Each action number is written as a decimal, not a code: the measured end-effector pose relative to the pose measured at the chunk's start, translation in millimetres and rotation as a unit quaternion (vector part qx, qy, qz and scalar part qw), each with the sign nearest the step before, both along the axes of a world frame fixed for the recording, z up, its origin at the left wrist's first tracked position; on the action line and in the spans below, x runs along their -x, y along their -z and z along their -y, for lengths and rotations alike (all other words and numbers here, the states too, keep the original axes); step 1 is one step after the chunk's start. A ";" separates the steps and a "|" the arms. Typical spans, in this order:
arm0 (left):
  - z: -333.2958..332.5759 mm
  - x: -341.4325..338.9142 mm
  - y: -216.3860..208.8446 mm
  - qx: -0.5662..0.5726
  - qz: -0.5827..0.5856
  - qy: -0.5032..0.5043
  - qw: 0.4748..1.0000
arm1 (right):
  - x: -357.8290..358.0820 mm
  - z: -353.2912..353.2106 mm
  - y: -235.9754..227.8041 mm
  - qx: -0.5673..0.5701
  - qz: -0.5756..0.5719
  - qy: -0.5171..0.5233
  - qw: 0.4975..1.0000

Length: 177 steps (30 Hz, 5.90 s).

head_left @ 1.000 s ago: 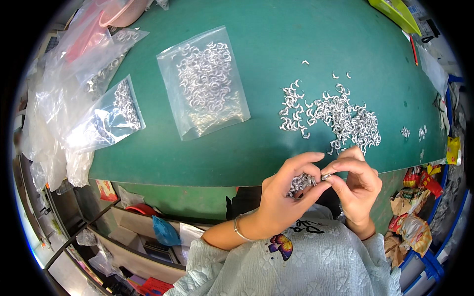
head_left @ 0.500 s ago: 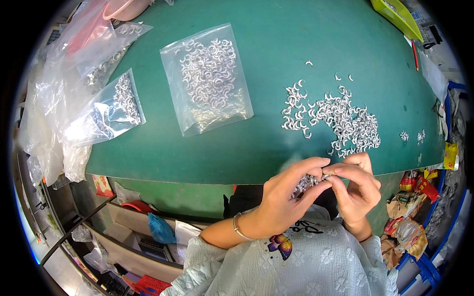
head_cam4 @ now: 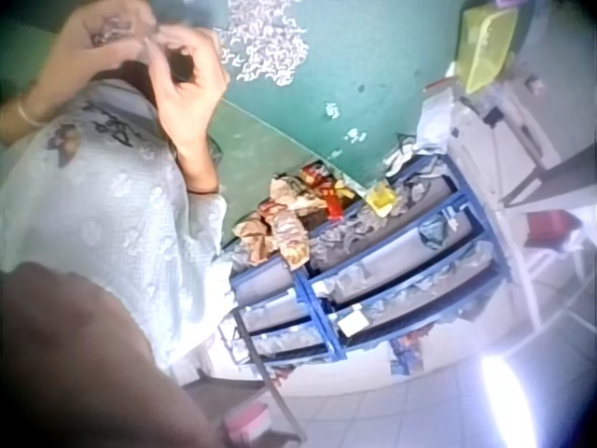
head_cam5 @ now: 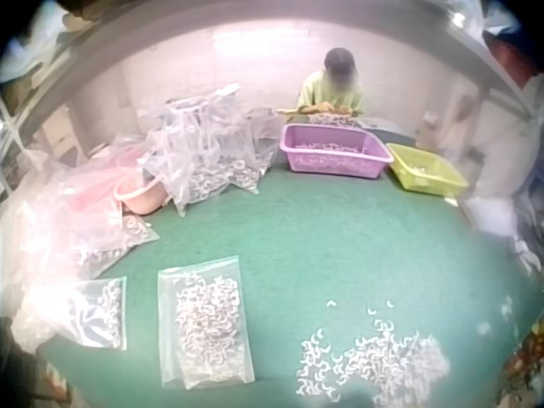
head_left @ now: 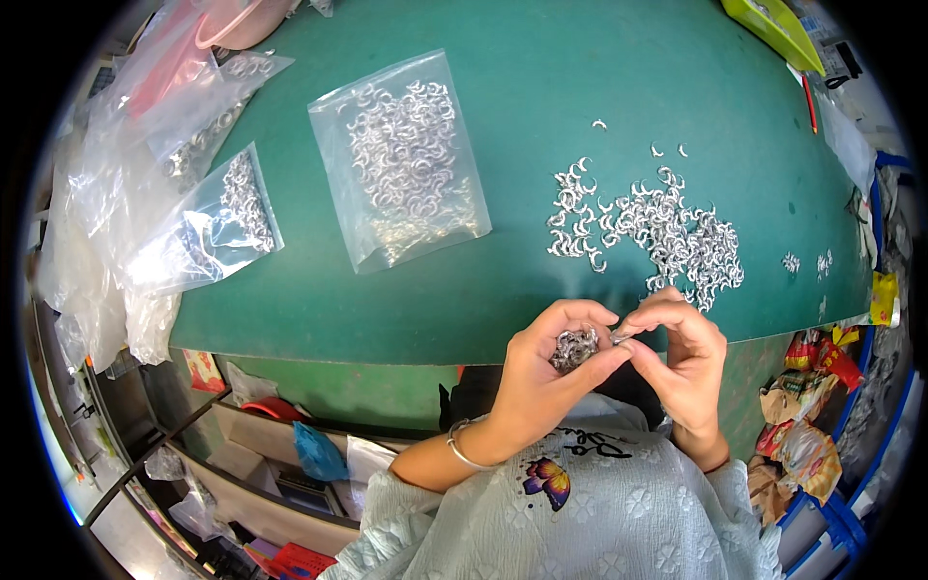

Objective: The person repeatedly picks up small silver metal hooks and fasteners from a green table and joins them by hand. They place the assembled pieces into a clear plastic bag and occasionally into a purple tray. The workspace contains multiple bags and trays of similar hardware.

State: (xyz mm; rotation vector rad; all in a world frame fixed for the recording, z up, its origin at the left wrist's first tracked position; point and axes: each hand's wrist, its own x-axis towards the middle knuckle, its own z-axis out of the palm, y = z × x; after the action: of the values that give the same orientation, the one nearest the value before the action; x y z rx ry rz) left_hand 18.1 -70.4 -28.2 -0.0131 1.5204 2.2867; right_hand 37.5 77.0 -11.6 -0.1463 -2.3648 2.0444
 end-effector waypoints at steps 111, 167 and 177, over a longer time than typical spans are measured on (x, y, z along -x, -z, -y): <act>11.7 0.8 14.1 -0.101 0.167 0.029 0.980 | 29.2 -4.0 20.2 -0.106 0.015 -0.009 0.994; 4.1 3.1 22.2 -0.100 0.147 0.022 0.984 | 54.0 -20.5 29.2 -0.398 -0.192 -0.244 0.863; 1.7 0.0 20.2 -0.102 0.147 0.038 0.983 | 155.5 -23.9 30.2 -0.492 -0.250 -0.081 0.830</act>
State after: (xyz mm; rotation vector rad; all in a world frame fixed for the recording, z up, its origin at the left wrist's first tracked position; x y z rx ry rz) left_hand 18.1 -72.1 -48.4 -0.2219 1.1159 2.2506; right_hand -118.0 100.9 -41.8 0.5383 -2.7107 0.5214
